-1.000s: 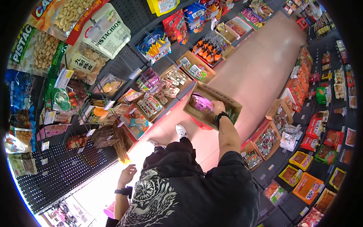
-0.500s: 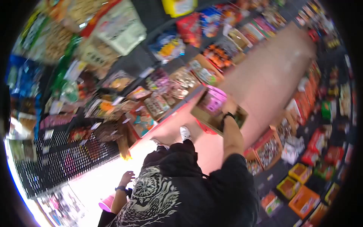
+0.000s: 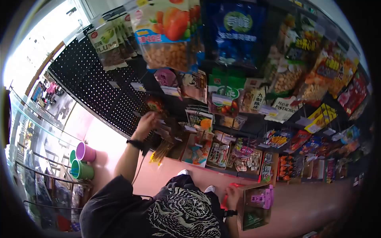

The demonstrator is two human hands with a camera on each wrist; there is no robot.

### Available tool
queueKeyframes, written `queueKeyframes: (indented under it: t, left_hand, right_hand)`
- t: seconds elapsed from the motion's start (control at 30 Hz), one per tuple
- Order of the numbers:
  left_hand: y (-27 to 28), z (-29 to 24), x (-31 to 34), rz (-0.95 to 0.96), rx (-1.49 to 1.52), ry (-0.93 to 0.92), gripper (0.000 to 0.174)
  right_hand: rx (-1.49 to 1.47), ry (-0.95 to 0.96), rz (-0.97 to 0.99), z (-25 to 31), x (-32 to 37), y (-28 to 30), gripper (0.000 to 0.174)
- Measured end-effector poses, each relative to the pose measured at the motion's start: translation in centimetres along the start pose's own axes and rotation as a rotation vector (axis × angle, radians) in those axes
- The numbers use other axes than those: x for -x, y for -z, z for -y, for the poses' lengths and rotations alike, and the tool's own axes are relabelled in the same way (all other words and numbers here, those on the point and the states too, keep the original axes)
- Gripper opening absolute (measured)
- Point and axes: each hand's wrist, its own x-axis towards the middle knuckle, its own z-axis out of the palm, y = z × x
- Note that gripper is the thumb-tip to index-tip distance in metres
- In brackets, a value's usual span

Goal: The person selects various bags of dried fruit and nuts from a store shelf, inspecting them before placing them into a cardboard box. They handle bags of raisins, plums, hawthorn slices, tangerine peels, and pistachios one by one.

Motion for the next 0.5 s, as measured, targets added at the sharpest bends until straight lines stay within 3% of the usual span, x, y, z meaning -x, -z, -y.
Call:
queueKeyframes:
  t: [0.07, 0.1, 0.13, 0.17, 0.23, 0.27, 0.33, 0.37, 0.43, 0.47, 0.5]
  left_hand:
    - [-0.5, -3.4, -4.9, -0.115, -0.008, -0.03, 0.028]
    - [0.5, -4.2, -7.5, -0.151, 0.073, 0.04, 0.033]
    - [3.2, -3.1, -11.7, -0.092, -0.202, -0.165, 0.034]
    - [3.9, -2.5, -14.9, -0.077, -0.187, -0.172, 0.034]
    - [3.7, -1.5, -20.1, -0.111, 0.087, -0.64, 0.035]
    - [4.1, -1.6, -23.3, -0.095, 0.105, -0.634, 0.035]
    - [4.5, -1.6, -28.3, -0.294, -0.563, -1.13, 0.03]
    - [3.7, -2.4, -27.4, -0.276, -0.548, -1.122, 0.03]
    - [2.3, -5.6, -23.1, -0.387, -0.663, -0.695, 0.03]
    - [3.1, -4.6, -23.6, -0.199, -0.376, -0.575, 0.027]
    - [2.8, -5.2, -22.8, -0.181, -0.372, -0.565, 0.027]
  right_hand:
    - [0.109, -0.001, 0.089, 1.9, -1.1, -3.9, 0.018]
    - [0.207, 0.098, 0.166, 3.6, -1.5, -6.0, 0.018]
    - [0.304, 0.2, 0.238, 5.3, -1.9, -8.1, 0.017]
    - [0.314, 0.213, 0.222, 6.9, -2.1, -10.1, 0.017]
    - [0.178, 0.264, 0.202, 9.5, -1.8, -13.3, 0.017]
    - [0.141, 0.235, 0.165, 10.1, -1.5, -14.6, 0.016]
    - [0.168, 0.252, 0.123, 9.0, -1.4, -16.2, 0.016]
    - [0.187, 0.266, 0.108, 8.5, -1.3, -16.9, 0.017]
    - [0.245, 0.232, 0.082, 8.1, 0.2, -18.4, 0.017]
    - [0.299, 0.204, 0.075, 7.9, 1.0, -19.1, 0.017]
    - [0.299, 0.197, 0.055, 7.3, 1.3, -19.5, 0.017]
